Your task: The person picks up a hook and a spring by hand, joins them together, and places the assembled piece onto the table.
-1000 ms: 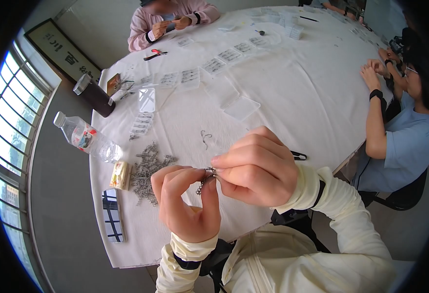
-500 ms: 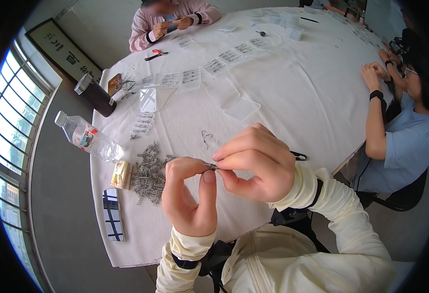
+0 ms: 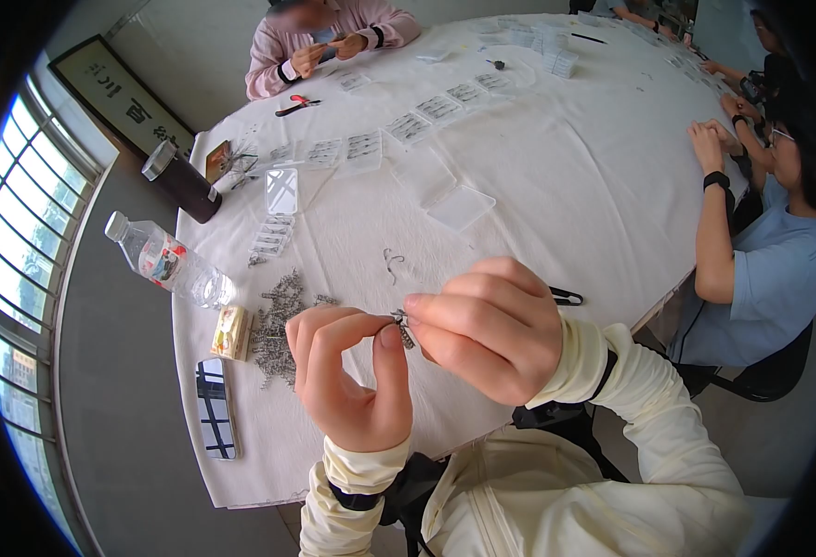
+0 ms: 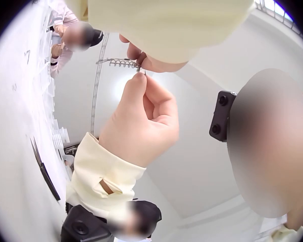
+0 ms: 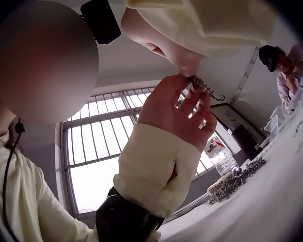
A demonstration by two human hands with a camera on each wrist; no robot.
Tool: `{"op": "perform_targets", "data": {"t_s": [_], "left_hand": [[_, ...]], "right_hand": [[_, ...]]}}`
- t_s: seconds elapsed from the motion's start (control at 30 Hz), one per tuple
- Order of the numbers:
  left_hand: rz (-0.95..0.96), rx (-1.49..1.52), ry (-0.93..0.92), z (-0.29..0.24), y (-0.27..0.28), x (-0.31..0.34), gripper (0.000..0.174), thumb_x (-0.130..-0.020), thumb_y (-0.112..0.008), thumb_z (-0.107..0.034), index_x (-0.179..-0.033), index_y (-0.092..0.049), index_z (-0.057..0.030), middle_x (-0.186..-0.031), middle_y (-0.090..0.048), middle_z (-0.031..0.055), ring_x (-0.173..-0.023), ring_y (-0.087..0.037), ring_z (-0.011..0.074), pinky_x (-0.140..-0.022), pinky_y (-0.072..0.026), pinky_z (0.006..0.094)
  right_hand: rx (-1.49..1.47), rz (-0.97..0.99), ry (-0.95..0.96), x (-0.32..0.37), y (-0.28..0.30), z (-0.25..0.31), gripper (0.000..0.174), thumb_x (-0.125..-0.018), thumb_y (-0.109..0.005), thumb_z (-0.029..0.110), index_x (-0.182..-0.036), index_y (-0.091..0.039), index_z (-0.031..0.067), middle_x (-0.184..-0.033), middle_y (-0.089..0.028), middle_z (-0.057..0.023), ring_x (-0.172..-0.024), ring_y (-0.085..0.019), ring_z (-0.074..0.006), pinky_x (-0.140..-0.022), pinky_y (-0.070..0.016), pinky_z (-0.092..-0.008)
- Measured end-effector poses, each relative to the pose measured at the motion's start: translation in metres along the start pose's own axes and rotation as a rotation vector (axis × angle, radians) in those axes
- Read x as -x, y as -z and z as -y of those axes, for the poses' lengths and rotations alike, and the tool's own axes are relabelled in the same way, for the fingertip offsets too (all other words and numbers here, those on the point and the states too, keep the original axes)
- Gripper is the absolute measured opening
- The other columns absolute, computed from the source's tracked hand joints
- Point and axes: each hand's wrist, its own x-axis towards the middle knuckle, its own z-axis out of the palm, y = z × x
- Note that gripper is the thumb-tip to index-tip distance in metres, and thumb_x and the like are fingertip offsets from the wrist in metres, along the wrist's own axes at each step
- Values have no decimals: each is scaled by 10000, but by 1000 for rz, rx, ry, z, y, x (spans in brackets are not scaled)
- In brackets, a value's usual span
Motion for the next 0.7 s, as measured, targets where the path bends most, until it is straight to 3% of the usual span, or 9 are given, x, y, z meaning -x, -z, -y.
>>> {"op": "perform_targets", "data": {"t_s": [0.2, 0.3, 0.43, 0.5, 0.6, 0.7], "left_hand": [[-24, -215, -176, -3, 2, 0, 116, -770, -717, -20, -849, -645, -64, -803, -616, 41, -796, -541, 249, -747, -434, 362], [-3, -270, -220, -8, 3, 0, 100, -790, -647, 39, -849, -594, -22, -798, -606, 76, -818, -534, 255, -787, -444, 375], [-21, -318, -254, -9, 3, 2, 119, -768, -650, 44, -839, -593, -33, -789, -606, 71, -816, -540, 263, -774, -453, 385], [-42, -326, -264, -8, 5, 3, 119, -797, -747, -69, -864, -650, -82, -811, -615, 20, -814, -559, 243, -748, -454, 356], [-38, -351, -285, -9, 6, 4, 123, -806, -754, -87, -873, -652, -84, -818, -617, 14, -812, -560, 234, -742, -455, 345], [-50, -357, -297, -13, 4, 4, 119, -755, -669, 10, -811, -590, -59, -778, -591, 64, -805, -541, 260, -739, -460, 378]], "right_hand": [[5, 5, 7, 1, 1, 1, 178, -686, -745, 23, -839, -655, 0, -972, -679, -105, -742, -616, -184, -660, -484, -296], [4, 8, 11, 0, 3, 2, 156, -691, -723, 26, -829, -656, -5, -977, -677, -112, -744, -614, -185, -662, -483, -298], [0, 7, 8, -1, 5, 3, 114, -705, -693, 38, -804, -655, -6, -987, -675, -119, -748, -609, -186, -664, -478, -300], [-2, 6, 15, -2, 6, 4, 112, -700, -694, 40, -795, -654, -4, -990, -674, -121, -750, -607, -188, -660, -476, -301], [-4, -5, 36, 0, 5, 3, 100, -692, -698, 34, -772, -645, 5, -999, -673, -125, -750, -602, -189, -651, -472, -300], [1, -22, 57, 0, 5, 2, 92, -688, -700, 18, -743, -625, 21, -1011, -672, -126, -746, -596, -188, -643, -466, -298]]}}
